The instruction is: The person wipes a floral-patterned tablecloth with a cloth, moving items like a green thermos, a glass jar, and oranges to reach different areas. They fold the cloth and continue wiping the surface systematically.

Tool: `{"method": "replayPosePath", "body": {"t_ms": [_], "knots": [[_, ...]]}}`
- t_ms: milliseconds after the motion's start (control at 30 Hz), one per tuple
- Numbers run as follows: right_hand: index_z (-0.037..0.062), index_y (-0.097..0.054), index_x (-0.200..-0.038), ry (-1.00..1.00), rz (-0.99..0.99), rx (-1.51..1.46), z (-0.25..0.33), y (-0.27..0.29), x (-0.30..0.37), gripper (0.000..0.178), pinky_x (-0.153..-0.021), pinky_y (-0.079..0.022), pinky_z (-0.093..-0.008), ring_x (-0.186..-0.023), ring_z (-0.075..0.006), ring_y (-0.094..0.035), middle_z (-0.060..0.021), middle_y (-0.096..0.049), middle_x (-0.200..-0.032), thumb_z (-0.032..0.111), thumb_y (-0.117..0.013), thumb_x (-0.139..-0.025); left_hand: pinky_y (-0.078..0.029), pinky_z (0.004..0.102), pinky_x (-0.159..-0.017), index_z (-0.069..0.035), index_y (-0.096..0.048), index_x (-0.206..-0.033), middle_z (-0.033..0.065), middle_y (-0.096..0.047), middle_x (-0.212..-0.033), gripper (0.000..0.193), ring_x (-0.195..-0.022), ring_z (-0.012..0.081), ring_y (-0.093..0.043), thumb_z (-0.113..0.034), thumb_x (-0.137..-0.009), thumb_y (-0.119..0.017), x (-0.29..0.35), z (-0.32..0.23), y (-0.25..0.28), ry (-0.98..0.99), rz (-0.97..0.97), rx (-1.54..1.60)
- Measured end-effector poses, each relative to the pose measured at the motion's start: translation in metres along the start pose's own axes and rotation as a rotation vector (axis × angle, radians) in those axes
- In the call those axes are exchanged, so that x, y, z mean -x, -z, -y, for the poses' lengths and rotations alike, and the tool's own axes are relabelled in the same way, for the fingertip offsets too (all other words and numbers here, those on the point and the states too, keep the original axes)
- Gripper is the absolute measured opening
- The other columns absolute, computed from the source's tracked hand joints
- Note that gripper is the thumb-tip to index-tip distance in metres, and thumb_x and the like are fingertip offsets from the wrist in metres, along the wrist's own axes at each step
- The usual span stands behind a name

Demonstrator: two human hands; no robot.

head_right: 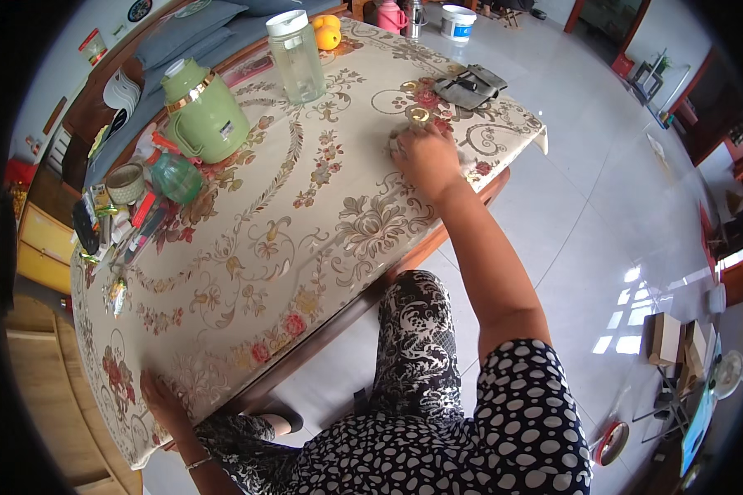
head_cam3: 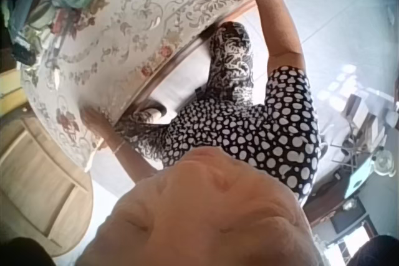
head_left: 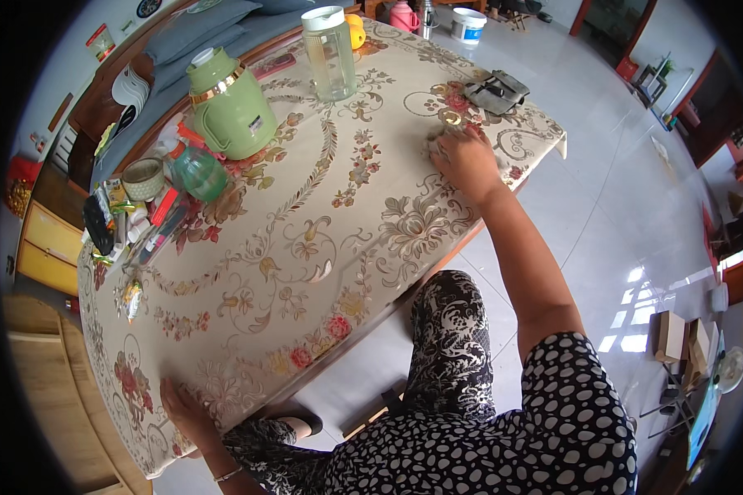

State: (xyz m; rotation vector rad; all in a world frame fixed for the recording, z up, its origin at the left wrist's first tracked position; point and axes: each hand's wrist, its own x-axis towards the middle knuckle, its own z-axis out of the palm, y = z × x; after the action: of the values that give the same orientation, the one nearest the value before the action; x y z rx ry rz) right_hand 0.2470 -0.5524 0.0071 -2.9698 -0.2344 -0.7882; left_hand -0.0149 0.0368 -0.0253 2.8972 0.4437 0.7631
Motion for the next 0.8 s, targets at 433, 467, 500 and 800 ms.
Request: {"method": "replayPosePath", "body": {"t_ms": [433, 467, 500, 800], "knots": [[0.0090, -0.064, -0.093, 0.070, -0.012, -0.121, 0.017, 0.030, 0.046, 0.024, -0.084, -0.047, -0.0394, -0.093, -0.0270, -0.059, -0.0090, -0.063, -0.092, 0.026, -0.068, -0.077, -0.040, 0.0455, -0.100, 0.003, -0.051, -0.125, 0.0206, -0.051, -0.130, 0.032, -0.121, 0.0373, -0.047, -0.012, -0.097, -0.044, -0.001, -0.009, 0.006, 0.013, 0.046, -0.029], [0.0088, -0.064, -0.092, 0.070, -0.022, -0.120, 0.013, 0.029, 0.040, 0.024, -0.084, -0.047, -0.0388, -0.092, -0.0272, -0.059, -0.0093, -0.063, -0.091, 0.025, -0.069, -0.076, -0.040, 0.0454, -0.101, 0.003, -0.051, -0.125, 0.0205, -0.051, -0.130, 0.032, -0.121, 0.0372, -0.047, -0.012, -0.097, -0.044, -0.001, -0.010, 0.006, 0.014, 0.040, -0.022], [0.0082, -0.065, -0.093, 0.070, -0.027, -0.131, 0.006, 0.018, 0.032, 0.025, -0.086, -0.046, -0.0394, -0.094, -0.0290, -0.059, -0.0105, -0.064, -0.094, 0.028, -0.068, -0.078, -0.040, 0.0454, -0.101, 0.003, -0.051, -0.125, 0.0205, -0.051, -0.130, 0.032, -0.121, 0.0372, -0.047, -0.012, -0.097, -0.044, -0.001, -0.011, 0.007, 0.015, 0.035, -0.015], [0.0099, -0.065, -0.096, 0.055, 0.024, -0.082, 0.015, 0.016, 0.019, 0.027, -0.088, -0.045, -0.0391, -0.101, -0.0279, -0.058, -0.0101, -0.064, -0.101, 0.032, -0.065, -0.079, -0.040, 0.0446, -0.100, 0.003, -0.051, -0.125, 0.0199, -0.051, -0.129, 0.033, -0.122, 0.0370, -0.047, -0.012, -0.097, -0.045, 0.000, -0.010, 0.006, 0.028, 0.007, -0.012]]}}
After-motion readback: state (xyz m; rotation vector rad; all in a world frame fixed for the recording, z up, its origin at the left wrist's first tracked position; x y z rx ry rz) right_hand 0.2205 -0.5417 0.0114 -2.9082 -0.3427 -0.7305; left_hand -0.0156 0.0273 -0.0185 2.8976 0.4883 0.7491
